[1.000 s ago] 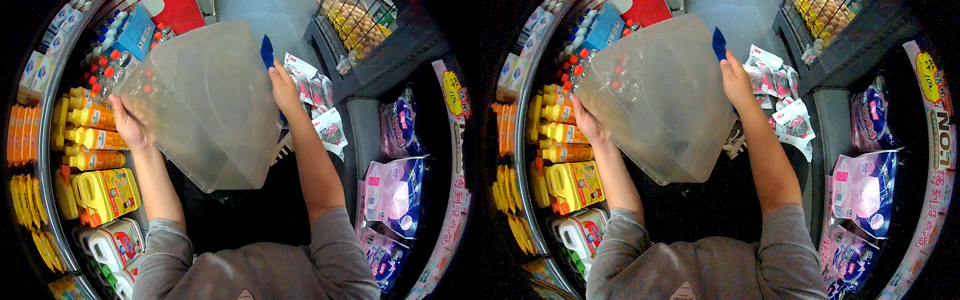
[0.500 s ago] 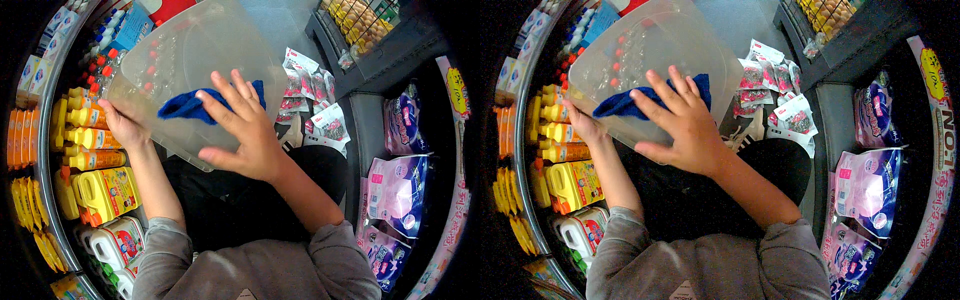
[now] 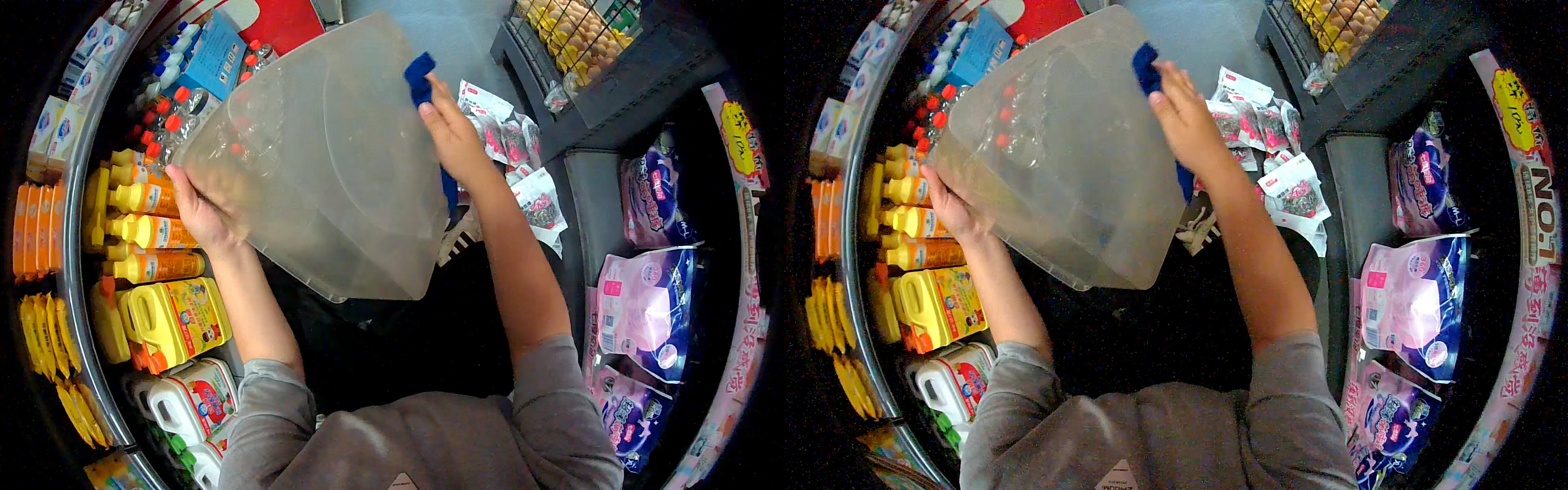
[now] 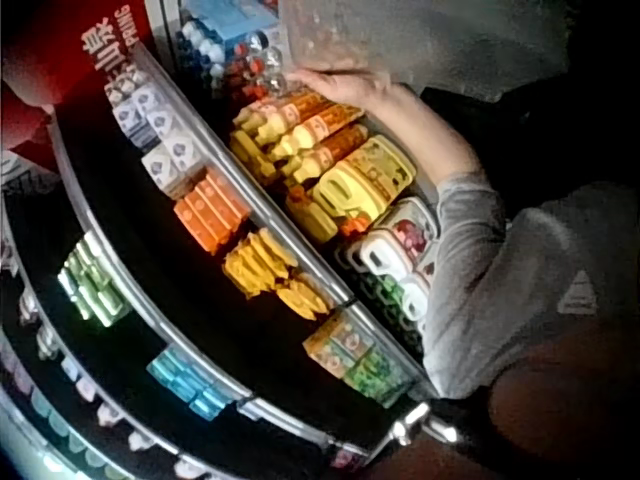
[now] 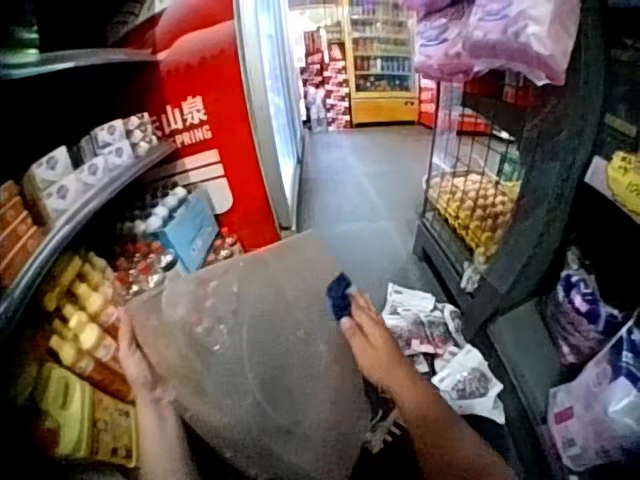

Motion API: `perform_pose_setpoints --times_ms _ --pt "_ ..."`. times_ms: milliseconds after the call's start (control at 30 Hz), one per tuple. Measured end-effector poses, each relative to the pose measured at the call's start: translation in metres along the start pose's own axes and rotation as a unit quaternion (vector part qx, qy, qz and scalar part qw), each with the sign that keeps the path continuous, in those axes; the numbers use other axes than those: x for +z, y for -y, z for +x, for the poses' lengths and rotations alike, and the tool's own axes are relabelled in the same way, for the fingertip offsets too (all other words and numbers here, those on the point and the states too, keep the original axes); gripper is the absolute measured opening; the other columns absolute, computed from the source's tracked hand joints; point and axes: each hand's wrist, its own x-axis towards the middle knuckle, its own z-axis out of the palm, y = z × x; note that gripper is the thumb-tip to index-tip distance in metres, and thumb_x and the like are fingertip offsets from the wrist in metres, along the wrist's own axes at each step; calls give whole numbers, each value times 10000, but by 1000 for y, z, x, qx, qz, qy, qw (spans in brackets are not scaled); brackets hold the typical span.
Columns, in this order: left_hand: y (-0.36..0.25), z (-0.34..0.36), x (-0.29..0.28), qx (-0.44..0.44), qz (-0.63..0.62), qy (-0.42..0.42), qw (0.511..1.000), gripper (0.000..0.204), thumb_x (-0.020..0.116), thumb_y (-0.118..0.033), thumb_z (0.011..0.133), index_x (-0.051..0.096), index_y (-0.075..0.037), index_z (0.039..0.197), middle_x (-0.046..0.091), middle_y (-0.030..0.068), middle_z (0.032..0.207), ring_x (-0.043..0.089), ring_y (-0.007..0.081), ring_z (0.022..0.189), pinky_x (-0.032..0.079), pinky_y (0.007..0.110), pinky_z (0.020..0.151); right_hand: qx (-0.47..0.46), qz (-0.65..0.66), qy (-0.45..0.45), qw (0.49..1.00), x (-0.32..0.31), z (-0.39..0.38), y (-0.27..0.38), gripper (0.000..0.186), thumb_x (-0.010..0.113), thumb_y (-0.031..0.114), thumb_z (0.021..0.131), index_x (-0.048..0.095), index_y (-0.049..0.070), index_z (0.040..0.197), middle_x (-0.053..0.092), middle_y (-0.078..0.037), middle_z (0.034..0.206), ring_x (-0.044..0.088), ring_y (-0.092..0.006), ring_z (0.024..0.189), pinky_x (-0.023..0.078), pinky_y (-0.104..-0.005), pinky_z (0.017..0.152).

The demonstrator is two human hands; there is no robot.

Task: The person picks up several packaged items from a store shelf and places them into a clear plastic bin. The person then sits on the floor to sort the items inside the bin and wipes the interior and exterior of the bin with a blue cloth.

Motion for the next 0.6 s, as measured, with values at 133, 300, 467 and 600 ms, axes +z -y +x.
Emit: perform_pose_setpoints --times_ms 133,300,467,600 --pt "3 0 2 28 22 -70 997 480 340 -406 918 470 -23 1176 526 96 1162 510 230 1040 407 348 885 117 124 40 984 -9 2 -27 446 423 256 904 377 4 1270 428 -177 1276 382 -278 1202 276 -300 988" --pt "10 5 6 85 86 -246 962 461 349 -404 916 481 -33 1155 539 90 1129 525 224 995 423 344 856 237 112 23 965 -11 -8 -56 423 457 234 895 422 -3 1244 477 -92 1223 429 -146 1112 304 -248 942" --pt "10 10 17 149 107 -383 905 315 431 -404 895 480 -136 738 434 -58 610 386 71 488 352 199 443 166 125 46 977 9 -19 -34 451 438 242 894 398 -41 1242 388 -191 1304 313 -275 1250 220 -317 1023" --pt "4 6 10 164 139 -359 908 339 430 -415 894 427 -158 672 374 -62 569 353 68 466 319 194 419 85 124 81 985 17 -37 20 438 445 240 887 417 -16 1241 354 -176 1334 229 -296 1291 171 -361 1043"
